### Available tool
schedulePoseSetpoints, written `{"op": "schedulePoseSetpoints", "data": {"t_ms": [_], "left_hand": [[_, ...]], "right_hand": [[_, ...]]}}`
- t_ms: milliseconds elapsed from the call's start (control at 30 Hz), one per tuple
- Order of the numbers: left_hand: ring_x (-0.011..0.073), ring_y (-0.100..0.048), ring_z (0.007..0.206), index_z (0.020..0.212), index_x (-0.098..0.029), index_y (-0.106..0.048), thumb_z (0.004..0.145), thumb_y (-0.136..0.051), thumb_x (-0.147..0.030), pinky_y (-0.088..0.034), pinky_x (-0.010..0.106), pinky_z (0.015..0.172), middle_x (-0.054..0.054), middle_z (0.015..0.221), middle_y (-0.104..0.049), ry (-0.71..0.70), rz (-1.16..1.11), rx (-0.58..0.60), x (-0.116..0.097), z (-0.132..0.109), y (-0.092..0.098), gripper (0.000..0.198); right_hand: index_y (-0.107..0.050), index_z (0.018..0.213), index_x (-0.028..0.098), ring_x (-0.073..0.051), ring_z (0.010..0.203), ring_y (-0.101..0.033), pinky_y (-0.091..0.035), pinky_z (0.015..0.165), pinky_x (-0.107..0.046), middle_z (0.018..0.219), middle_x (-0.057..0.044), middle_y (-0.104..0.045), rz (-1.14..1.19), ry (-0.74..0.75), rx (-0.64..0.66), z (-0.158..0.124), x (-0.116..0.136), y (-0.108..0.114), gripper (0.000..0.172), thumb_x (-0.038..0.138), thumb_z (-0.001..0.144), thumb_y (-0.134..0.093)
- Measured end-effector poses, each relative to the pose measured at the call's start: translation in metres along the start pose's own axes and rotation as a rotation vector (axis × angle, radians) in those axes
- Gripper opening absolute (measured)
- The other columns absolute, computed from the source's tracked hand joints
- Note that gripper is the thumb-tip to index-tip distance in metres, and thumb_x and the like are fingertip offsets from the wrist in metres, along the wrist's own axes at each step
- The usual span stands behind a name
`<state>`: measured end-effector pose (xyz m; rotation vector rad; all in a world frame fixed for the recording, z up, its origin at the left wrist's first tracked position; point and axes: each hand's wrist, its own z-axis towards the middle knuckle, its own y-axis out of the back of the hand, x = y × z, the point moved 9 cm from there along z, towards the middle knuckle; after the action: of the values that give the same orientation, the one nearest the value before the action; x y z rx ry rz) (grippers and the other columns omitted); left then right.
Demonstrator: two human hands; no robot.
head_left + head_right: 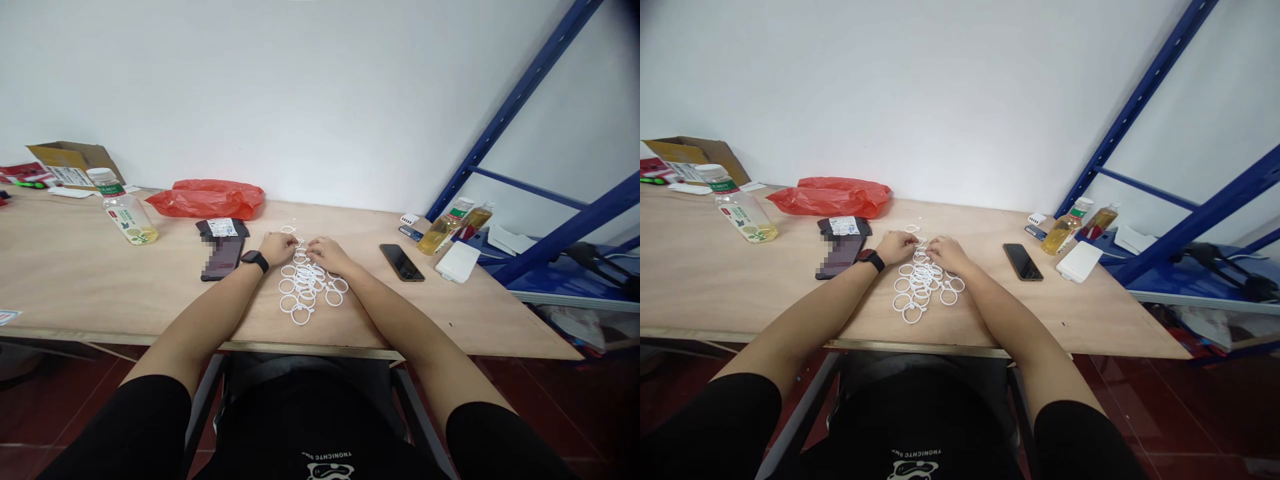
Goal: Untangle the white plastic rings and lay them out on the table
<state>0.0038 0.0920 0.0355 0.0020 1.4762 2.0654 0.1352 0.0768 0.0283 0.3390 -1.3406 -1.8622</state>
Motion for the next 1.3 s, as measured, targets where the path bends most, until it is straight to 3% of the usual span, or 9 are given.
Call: {"op": "schedulePoseSetpoints", "data": {"t_ms": [233,400,600,900,1133,1300], "left_hand": [[0.0173,-0.066,0.075,0.094,-0.018,-0.076,0.078,-0.055,-0.028,-0.049,0.027,0.073,0.003,0.084,-0.075,-0.100,-0.164,0.083,-0.014,-0.003,-0.010,0.028],[0.0166,-0.065,0.076,0.097,-0.017,-0.075,0.072,-0.064,-0.032,-0.049,0.026,0.072,0.003,0.089,-0.075,-0.165,-0.245,0.114,-0.026,-0.004,-0.010,0.031],[0.0165,-0.066,0.077,0.096,-0.018,-0.075,0.071,-0.063,-0.024,-0.050,0.026,0.073,0.003,0.088,-0.075,-0.124,-0.200,0.098,-0.019,-0.002,-0.013,0.029],[0.0176,-0.065,0.075,0.092,-0.018,-0.074,0.080,-0.065,-0.039,-0.050,0.029,0.072,0.004,0.085,-0.074,-0.110,-0.258,-0.058,-0.020,-0.001,0.002,0.026],[0.0168,-0.064,0.074,0.088,-0.018,-0.075,0.084,-0.060,-0.030,-0.050,0.029,0.072,0.004,0.083,-0.074,-0.124,-0.265,-0.116,-0.028,-0.004,0.012,0.020],[0.0174,-0.064,0.077,0.089,-0.018,-0.075,0.086,-0.059,-0.030,-0.049,0.029,0.074,0.005,0.084,-0.074,-0.161,-0.248,-0.128,-0.034,-0.005,0.015,0.020]], "right_hand": [[-0.070,0.092,0.019,-0.019,0.101,-0.059,-0.044,0.091,-0.033,0.107,-0.008,-0.066,-0.021,-0.065,0.040,-0.001,-0.005,-0.005,0.013,0.022,0.091,-0.057],[-0.069,0.095,0.020,-0.019,0.096,-0.060,-0.044,0.086,-0.031,0.102,-0.007,-0.067,0.015,-0.090,0.025,-0.001,-0.004,-0.002,0.012,0.026,0.088,-0.062],[-0.071,0.092,0.020,-0.018,0.094,-0.062,-0.043,0.087,-0.030,0.098,-0.006,-0.069,0.038,-0.076,0.022,-0.001,-0.001,-0.001,0.011,0.026,0.084,-0.066],[-0.071,0.088,0.020,-0.017,0.083,-0.063,-0.046,0.078,-0.029,0.087,-0.004,-0.072,0.165,-0.149,-0.164,-0.002,-0.007,0.018,0.011,0.023,0.086,-0.061],[-0.073,0.087,0.021,-0.016,0.081,-0.066,-0.049,0.077,-0.028,0.085,-0.003,-0.074,0.288,-0.172,-0.228,-0.005,-0.007,0.024,0.014,0.027,0.087,-0.061],[-0.072,0.097,0.020,-0.016,0.081,-0.067,-0.050,0.077,-0.027,0.090,-0.003,-0.074,0.359,-0.178,-0.291,-0.006,-0.009,0.028,0.017,0.029,0.086,-0.065]]}}
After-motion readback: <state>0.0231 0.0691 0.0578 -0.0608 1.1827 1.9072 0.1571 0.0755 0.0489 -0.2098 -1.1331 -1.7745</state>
